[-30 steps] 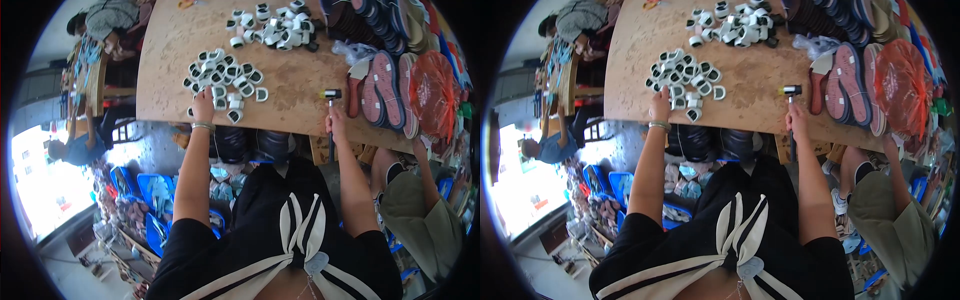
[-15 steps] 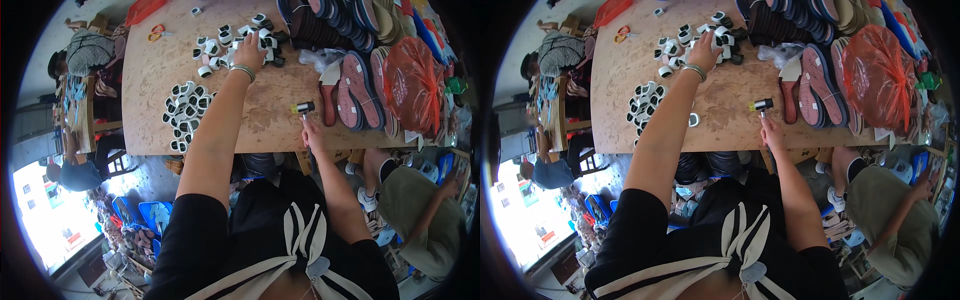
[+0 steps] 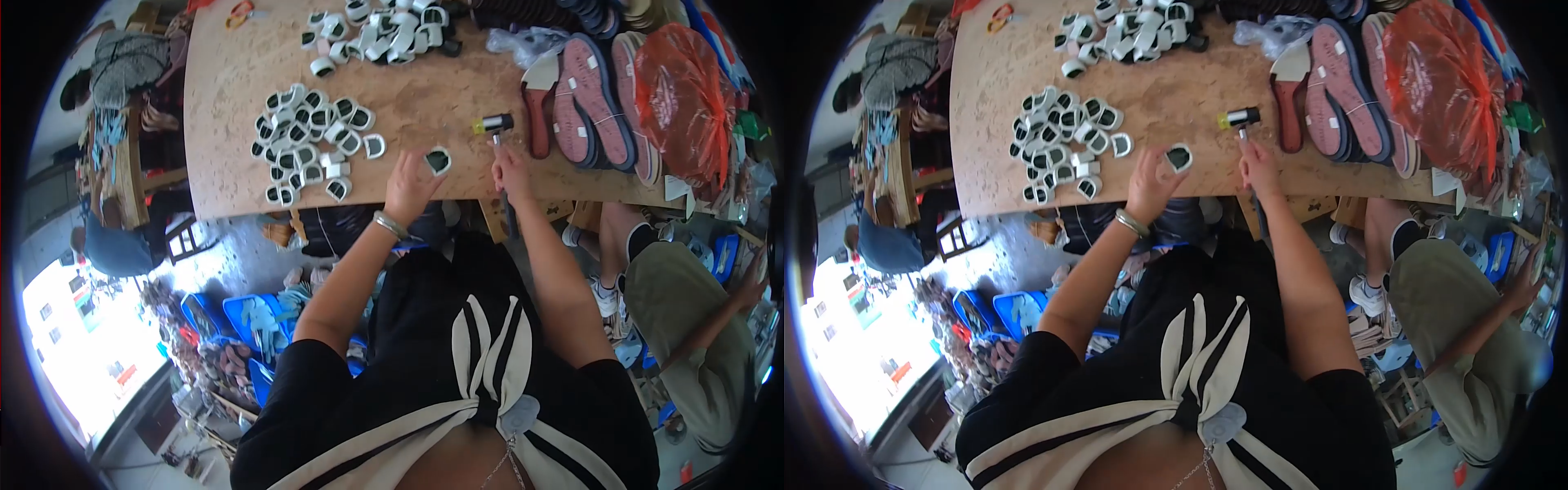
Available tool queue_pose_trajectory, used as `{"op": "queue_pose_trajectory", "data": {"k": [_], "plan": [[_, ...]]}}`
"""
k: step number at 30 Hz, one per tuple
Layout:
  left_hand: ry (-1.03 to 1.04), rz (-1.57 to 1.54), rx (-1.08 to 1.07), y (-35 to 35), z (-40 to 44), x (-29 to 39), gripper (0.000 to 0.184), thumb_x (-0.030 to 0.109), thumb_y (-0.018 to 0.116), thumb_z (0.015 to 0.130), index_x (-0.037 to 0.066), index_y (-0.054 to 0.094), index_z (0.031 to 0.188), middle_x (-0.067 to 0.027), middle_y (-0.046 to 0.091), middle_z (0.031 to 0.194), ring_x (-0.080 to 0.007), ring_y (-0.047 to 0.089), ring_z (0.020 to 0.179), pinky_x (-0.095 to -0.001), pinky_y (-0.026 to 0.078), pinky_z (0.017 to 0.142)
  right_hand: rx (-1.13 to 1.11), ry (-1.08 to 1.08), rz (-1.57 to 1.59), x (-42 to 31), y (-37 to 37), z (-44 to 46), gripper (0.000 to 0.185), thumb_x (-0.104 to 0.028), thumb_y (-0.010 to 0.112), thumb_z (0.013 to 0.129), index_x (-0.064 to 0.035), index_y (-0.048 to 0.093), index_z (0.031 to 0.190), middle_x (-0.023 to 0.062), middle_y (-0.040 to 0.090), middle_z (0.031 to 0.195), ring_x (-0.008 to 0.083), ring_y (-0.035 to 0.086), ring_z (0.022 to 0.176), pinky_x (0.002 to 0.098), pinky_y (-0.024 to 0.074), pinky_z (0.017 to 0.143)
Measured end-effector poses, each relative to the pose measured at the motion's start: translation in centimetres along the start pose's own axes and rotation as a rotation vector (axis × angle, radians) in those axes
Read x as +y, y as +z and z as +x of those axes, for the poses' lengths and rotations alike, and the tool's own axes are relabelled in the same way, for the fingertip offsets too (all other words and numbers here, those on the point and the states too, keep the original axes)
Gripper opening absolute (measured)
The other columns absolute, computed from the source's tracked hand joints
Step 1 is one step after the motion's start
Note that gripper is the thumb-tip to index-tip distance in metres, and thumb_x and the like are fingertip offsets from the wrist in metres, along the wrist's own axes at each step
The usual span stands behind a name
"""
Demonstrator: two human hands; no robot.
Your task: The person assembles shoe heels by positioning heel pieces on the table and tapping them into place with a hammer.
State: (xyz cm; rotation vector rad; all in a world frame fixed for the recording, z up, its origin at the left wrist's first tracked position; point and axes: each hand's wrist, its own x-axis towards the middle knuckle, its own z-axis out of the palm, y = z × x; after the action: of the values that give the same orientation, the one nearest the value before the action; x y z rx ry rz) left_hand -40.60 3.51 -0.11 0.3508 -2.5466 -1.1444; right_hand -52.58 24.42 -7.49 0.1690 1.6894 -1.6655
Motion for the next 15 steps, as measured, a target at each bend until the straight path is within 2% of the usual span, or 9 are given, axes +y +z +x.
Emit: {"op": "queue_pose_trajectory", "data": {"k": [2,3,5,8,10,12,13,15], "plan": [[-0.096,0.044,0.007,-0.2,-4.7,-2.3,0.054,0.013,0.080,0.073,0.004,0.056,0.120,-0.0159,0.061,0.111,-0.0357,0.060,0.101,-0.0409,0.050,0.087,-0.001,0.001,-0.008,-0.6,0.3,-0.1,0.039,-0.039,0.052,0.101,-0.0094,0.063,0.124,-0.0035,0.042,0.052,0.0053,0.035,0.036,0.0231,0.0327,0.035],[-0.169,0.111,0.019,-0.4,-5.8,-3.5,0.057,0.016,0.080,0.073,0.005,0.055,0.122,-0.0151,0.061,0.115,-0.0364,0.058,0.107,-0.0422,0.047,0.092,0.002,-0.006,-0.022,-0.7,0.4,-0.2,0.040,-0.039,0.052,0.101,-0.0094,0.063,0.124,-0.0035,0.042,0.052,0.0051,0.035,0.036,0.0229,0.0326,0.035],[-0.171,0.196,0.043,-1.0,-6.8,-5.2,0.058,0.018,0.080,0.074,0.005,0.053,0.124,-0.0149,0.061,0.116,-0.0358,0.057,0.109,-0.0428,0.045,0.094,0.003,-0.018,-0.045,-1.1,0.6,-0.7,0.039,-0.040,0.052,0.101,-0.0102,0.063,0.124,-0.0038,0.043,0.054,0.0048,0.035,0.037,0.0222,0.0324,0.036],[-0.150,0.251,0.127,-0.9,-7.6,-6.9,0.065,0.022,0.082,0.071,0.006,0.052,0.127,-0.0134,0.060,0.115,-0.0360,0.054,0.111,-0.0448,0.043,0.096,0.093,-0.093,-0.259,-1.1,2.3,-2.3,0.037,-0.039,0.052,0.101,-0.0114,0.064,0.121,-0.0050,0.042,0.054,0.0046,0.035,0.037,0.0212,0.0310,0.037],[-0.166,0.252,0.193,-0.8,-7.7,-6.7,0.068,0.023,0.083,0.070,0.006,0.051,0.127,-0.0129,0.059,0.114,-0.0366,0.053,0.110,-0.0453,0.044,0.095,0.046,-0.197,-0.388,0.1,3.0,-4.1,0.034,-0.038,0.053,0.100,-0.0113,0.065,0.118,-0.0006,0.042,0.055,0.0100,0.043,0.043,0.0279,0.0361,0.043],[-0.155,0.220,0.226,-0.7,-7.7,-6.7,0.062,0.023,0.084,0.068,0.006,0.055,0.120,-0.0122,0.059,0.113,-0.0360,0.052,0.108,-0.0447,0.044,0.094,0.017,-0.360,-0.607,2.1,3.6,-5.0,0.033,-0.037,0.053,0.100,-0.0109,0.064,0.116,0.0028,0.042,0.056,0.0134,0.047,0.047,0.0319,0.0387,0.046],[-0.151,0.216,0.226,-0.7,-7.8,-6.8,0.060,0.023,0.084,0.067,0.006,0.056,0.117,-0.0121,0.059,0.113,-0.0357,0.052,0.108,-0.0445,0.044,0.094,-0.025,-0.288,-0.800,0.5,5.0,-6.7,0.032,-0.036,0.055,0.098,-0.0101,0.064,0.115,0.0099,0.055,0.063,0.0232,0.060,0.057,0.0373,0.0453,0.055],[-0.168,0.194,0.237,-0.5,-7.8,-7.0,0.051,0.021,0.084,0.067,0.006,0.059,0.108,-0.0114,0.059,0.112,-0.0349,0.053,0.107,-0.0437,0.044,0.093,0.008,-0.459,-0.891,-1.5,8.1,-9.5,0.032,-0.035,0.055,0.098,-0.0098,0.064,0.114,0.0133,0.062,0.072,0.0284,0.064,0.065,0.0385,0.0483,0.059]]}}
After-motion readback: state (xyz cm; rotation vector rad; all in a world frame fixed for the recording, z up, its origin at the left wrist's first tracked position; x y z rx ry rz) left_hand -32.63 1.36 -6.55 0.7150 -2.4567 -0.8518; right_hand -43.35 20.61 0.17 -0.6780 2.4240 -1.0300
